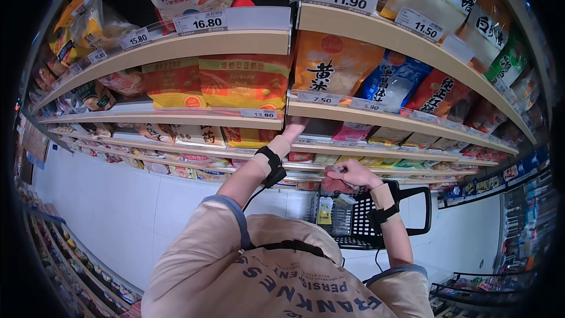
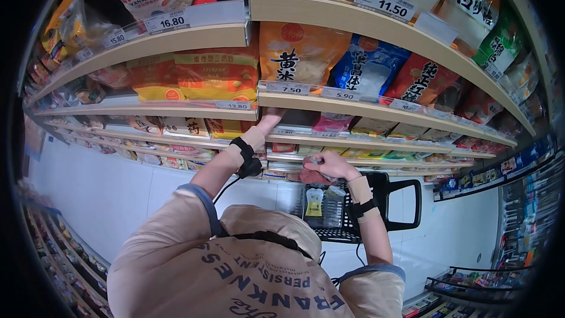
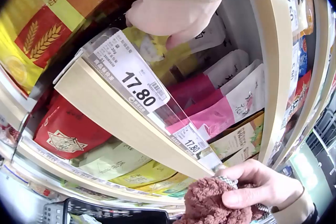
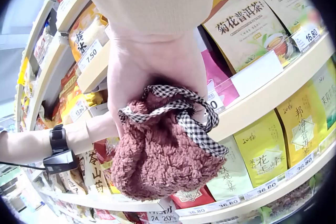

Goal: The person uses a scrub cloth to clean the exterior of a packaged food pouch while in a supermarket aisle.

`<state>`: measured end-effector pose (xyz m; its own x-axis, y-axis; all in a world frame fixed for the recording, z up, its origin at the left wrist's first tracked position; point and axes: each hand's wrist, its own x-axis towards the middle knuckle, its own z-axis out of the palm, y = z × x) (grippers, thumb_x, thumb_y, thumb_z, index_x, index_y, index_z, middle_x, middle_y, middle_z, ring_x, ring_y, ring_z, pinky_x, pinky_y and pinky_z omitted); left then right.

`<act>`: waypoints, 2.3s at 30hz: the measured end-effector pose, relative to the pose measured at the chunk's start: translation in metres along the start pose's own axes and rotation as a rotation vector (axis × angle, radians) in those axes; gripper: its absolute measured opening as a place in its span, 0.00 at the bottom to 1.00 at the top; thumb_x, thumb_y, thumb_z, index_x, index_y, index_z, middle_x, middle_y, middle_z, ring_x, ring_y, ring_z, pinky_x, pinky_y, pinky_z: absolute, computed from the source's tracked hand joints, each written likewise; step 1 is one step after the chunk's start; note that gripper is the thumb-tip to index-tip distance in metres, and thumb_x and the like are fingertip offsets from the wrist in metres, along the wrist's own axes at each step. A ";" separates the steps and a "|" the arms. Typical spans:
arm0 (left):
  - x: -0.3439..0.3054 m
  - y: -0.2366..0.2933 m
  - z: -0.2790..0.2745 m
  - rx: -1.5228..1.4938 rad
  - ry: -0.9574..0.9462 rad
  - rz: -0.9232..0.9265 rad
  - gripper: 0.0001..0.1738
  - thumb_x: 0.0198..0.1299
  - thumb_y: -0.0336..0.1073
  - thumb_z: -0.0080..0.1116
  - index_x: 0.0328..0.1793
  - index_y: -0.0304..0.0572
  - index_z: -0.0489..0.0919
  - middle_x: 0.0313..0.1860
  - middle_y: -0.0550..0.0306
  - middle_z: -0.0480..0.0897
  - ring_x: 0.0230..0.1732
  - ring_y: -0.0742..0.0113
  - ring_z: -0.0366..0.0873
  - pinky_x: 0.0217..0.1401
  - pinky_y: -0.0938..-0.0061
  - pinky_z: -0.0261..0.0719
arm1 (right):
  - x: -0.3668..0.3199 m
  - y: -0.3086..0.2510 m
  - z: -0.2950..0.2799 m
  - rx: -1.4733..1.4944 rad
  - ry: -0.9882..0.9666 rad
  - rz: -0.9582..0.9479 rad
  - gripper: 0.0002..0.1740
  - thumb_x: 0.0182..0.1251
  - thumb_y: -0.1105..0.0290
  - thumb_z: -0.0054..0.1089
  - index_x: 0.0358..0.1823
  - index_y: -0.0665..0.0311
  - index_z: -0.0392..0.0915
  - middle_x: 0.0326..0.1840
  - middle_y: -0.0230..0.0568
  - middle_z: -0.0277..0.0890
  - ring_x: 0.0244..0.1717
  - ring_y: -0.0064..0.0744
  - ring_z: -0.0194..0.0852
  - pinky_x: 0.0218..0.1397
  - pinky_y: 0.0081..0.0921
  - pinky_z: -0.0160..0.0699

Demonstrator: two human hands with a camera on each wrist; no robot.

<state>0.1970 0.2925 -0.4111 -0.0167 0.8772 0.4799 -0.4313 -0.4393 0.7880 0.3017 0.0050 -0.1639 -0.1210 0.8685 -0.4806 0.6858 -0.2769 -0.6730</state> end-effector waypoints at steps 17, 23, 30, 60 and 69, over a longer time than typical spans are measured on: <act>0.005 0.055 0.014 0.382 -0.176 -0.120 0.24 0.66 0.48 0.59 0.60 0.37 0.78 0.54 0.44 0.82 0.55 0.52 0.80 0.58 0.59 0.81 | -0.016 0.021 0.017 0.055 0.035 0.013 0.22 0.67 0.50 0.66 0.41 0.65 0.85 0.31 0.42 0.82 0.33 0.28 0.74 0.45 0.29 0.75; -0.001 0.088 0.000 0.550 -0.207 -0.144 0.24 0.67 0.45 0.58 0.62 0.37 0.76 0.57 0.43 0.81 0.59 0.50 0.78 0.61 0.59 0.78 | -0.018 0.015 0.016 0.059 0.021 -0.007 0.23 0.67 0.48 0.66 0.40 0.64 0.84 0.31 0.42 0.82 0.34 0.28 0.74 0.44 0.29 0.75; 0.010 0.118 0.019 0.743 -0.255 -0.177 0.24 0.67 0.41 0.58 0.65 0.37 0.74 0.61 0.42 0.79 0.64 0.49 0.75 0.65 0.60 0.75 | -0.012 0.022 0.021 0.069 0.015 -0.051 0.20 0.69 0.52 0.66 0.40 0.65 0.84 0.31 0.40 0.82 0.33 0.26 0.73 0.43 0.28 0.75; -0.076 0.321 0.003 0.092 -0.222 -0.888 0.20 0.76 0.41 0.51 0.61 0.30 0.74 0.51 0.55 0.84 0.50 0.75 0.80 0.53 0.78 0.78 | 0.020 0.029 0.008 0.508 0.359 -0.133 0.25 0.73 0.49 0.60 0.45 0.69 0.85 0.36 0.33 0.84 0.37 0.20 0.75 0.47 0.22 0.75; -0.112 0.360 -0.038 0.157 -0.495 -0.881 0.18 0.74 0.40 0.56 0.60 0.33 0.76 0.49 0.60 0.84 0.49 0.80 0.79 0.53 0.79 0.77 | -0.003 -0.020 0.020 0.677 0.197 -0.210 0.16 0.71 0.59 0.65 0.42 0.68 0.84 0.21 0.35 0.81 0.15 0.17 0.70 0.16 0.17 0.62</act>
<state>0.0088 0.0434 -0.1957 0.6389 0.7381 -0.2169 0.0133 0.2713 0.9624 0.2742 -0.0005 -0.1603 -0.0258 0.9713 -0.2366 0.0610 -0.2347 -0.9701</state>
